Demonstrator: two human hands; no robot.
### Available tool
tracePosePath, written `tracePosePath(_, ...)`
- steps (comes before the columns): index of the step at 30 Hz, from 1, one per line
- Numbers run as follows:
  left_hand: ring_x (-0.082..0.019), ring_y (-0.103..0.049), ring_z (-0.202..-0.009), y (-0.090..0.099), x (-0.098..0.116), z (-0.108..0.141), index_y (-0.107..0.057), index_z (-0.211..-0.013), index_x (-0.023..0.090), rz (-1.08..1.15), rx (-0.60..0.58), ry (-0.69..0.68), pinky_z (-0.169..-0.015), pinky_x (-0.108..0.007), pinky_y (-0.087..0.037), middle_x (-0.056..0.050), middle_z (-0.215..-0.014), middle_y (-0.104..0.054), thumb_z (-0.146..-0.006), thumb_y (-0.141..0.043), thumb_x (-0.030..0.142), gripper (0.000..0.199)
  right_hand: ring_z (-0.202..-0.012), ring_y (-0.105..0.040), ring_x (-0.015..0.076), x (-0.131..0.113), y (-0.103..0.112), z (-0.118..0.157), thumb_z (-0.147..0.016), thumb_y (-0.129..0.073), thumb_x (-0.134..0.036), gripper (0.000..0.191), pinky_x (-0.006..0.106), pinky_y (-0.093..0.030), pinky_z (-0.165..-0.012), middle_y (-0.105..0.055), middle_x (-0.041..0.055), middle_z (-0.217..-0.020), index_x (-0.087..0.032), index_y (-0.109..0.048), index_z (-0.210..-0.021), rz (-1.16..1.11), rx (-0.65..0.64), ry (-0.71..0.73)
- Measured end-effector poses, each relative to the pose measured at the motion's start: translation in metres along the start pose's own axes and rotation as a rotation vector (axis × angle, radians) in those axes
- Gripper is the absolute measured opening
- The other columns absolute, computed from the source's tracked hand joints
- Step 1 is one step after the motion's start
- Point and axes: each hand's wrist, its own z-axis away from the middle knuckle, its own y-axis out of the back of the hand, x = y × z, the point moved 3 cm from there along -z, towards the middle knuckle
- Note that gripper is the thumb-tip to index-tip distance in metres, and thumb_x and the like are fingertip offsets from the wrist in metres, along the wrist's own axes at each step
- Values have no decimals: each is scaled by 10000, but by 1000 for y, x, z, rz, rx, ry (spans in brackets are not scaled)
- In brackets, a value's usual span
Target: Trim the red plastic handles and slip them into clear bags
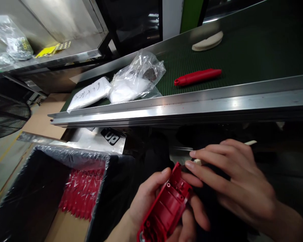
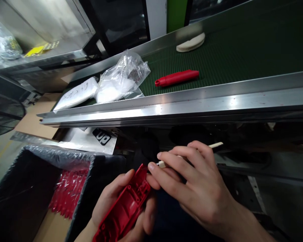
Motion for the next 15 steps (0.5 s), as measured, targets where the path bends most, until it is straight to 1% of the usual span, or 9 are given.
tracePosePath(3,-178,-667,-547,5,1,1,-664,-1034,25,-28,106,-102,-473,-205,-473,-145,-692,-709,-950,-352,497,572,-1142,-510,278,0,0,0,-901,-485,-98,455,555,-311,-993,-592,68,-1265,-282,-549,-1313,-22,10,14)
tracePosePath(4,-179,-669,-557,6,0,1,-673,-1010,23,-24,120,-110,-496,-208,-476,-141,-682,-710,-935,-394,496,554,-1146,-512,277,0,0,-1,-900,-483,-93,453,553,-312,-994,-597,65,-1259,-282,-554,-1306,-31,16,14)
tracePosePath(5,-182,-668,-554,6,0,1,-672,-1022,32,-15,109,-101,-500,-215,-476,-137,-685,-715,-921,-416,509,551,-1147,-514,275,-1,0,-2,-904,-483,-95,438,552,-313,-995,-603,65,-1250,-278,-561,-1294,-34,23,8)
tracePosePath(7,-191,-662,-526,5,-2,0,-649,-1104,61,-7,60,-48,-477,-229,-468,-130,-696,-726,-912,-405,545,575,-1134,-520,271,-2,2,-4,-928,-474,-114,381,552,-315,-994,-621,71,-1219,-267,-582,-1259,-16,52,-10)
tracePosePath(8,-192,-658,-515,4,-3,-1,-635,-1135,61,-12,54,-29,-459,-226,-453,-132,-691,-725,-917,-384,553,595,-1125,-525,268,-3,2,-5,-941,-469,-127,351,551,-316,-992,-629,74,-1205,-263,-592,-1240,0,67,-14)
tracePosePath(10,-179,-640,-484,5,-2,0,-622,-1146,29,-30,87,-21,-415,-208,-405,-139,-668,-715,-935,-335,553,634,-1110,-533,262,-4,4,-6,-953,-472,-141,321,545,-324,-985,-636,76,-1195,-262,-602,-1220,26,78,-11)
tracePosePath(12,-159,-609,-439,6,-1,1,-621,-1132,-6,-59,129,-30,-359,-198,-337,-139,-644,-700,-953,-292,542,664,-1116,-532,264,-3,4,-6,-950,-484,-138,329,551,-320,-992,-632,75,-1211,-268,-597,-1229,46,52,-5)
tracePosePath(14,-147,-573,-390,8,-2,2,-626,-1127,0,-83,146,-42,-318,-200,-289,-120,-609,-683,-962,-258,540,675,-1123,-528,270,-1,4,-5,-940,-492,-121,354,567,-308,-1006,-626,73,-1222,-270,-589,-1247,56,30,5)
tracePosePath(15,-144,-556,-368,8,-2,2,-633,-1114,6,-92,141,-42,-308,-201,-285,-108,-581,-670,-965,-238,544,684,-1122,-527,269,0,4,-4,-932,-499,-102,375,574,-303,-1013,-628,70,-1217,-273,-584,-1254,62,28,8)
